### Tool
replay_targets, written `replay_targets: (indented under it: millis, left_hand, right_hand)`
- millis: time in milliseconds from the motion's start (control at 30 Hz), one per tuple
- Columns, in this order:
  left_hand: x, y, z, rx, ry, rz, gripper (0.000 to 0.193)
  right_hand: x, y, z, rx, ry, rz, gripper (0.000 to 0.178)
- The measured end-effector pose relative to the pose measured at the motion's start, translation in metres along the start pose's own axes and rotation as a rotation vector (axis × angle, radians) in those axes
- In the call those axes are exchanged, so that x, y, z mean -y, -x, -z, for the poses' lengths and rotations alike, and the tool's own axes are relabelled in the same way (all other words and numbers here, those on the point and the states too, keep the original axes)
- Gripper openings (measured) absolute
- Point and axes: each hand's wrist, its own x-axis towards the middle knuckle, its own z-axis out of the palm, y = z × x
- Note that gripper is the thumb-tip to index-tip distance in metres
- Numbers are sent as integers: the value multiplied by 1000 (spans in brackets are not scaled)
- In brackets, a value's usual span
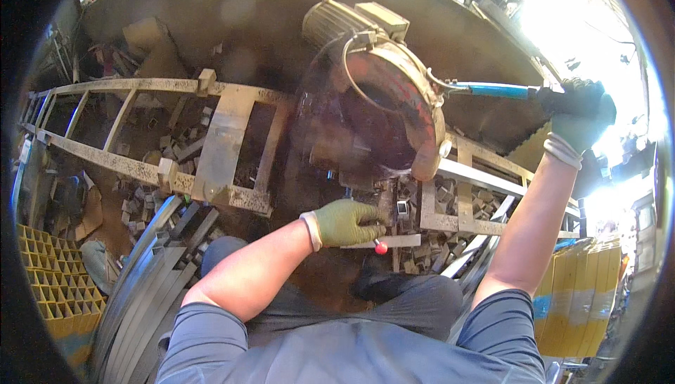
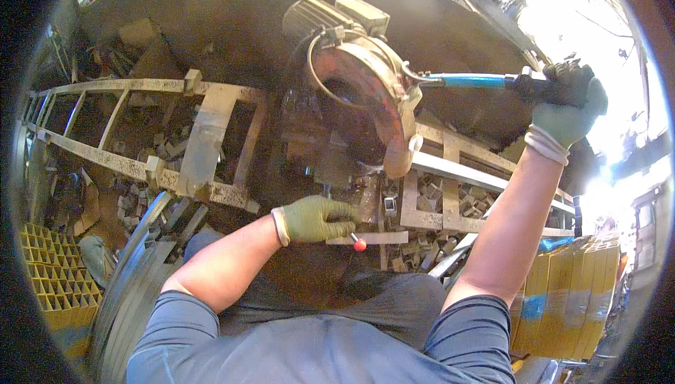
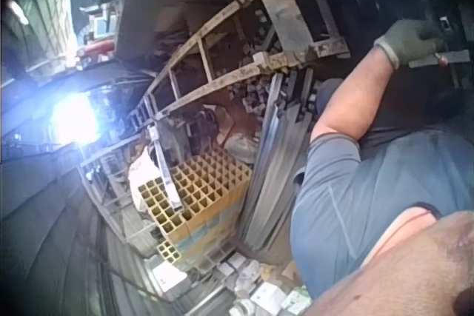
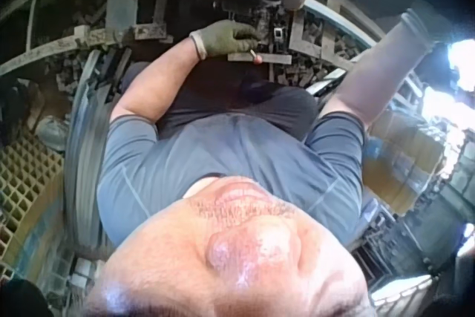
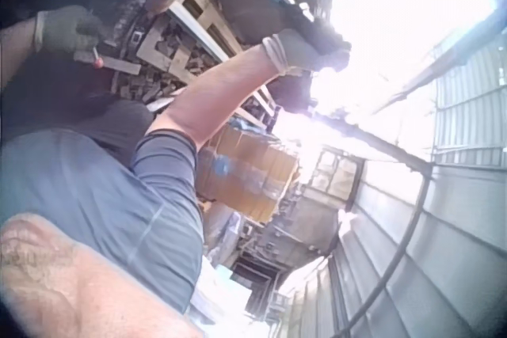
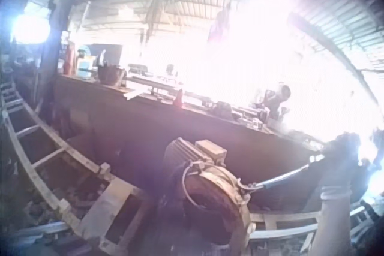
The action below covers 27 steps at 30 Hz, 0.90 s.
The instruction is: The person repeatedly positions long metal bars under a chop saw, secures them with a clamp, and cuts them. After each cut, the person removes the cut piece and places it aside, then retrieves another bar to repeat the process.
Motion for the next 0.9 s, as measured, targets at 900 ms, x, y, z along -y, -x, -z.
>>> replay_targets:
  millis: [900]
  left_hand:
    - [1,1,1,9,50,34,42]
  right_hand:
    - [4,6,18,93,-83,-23,35]
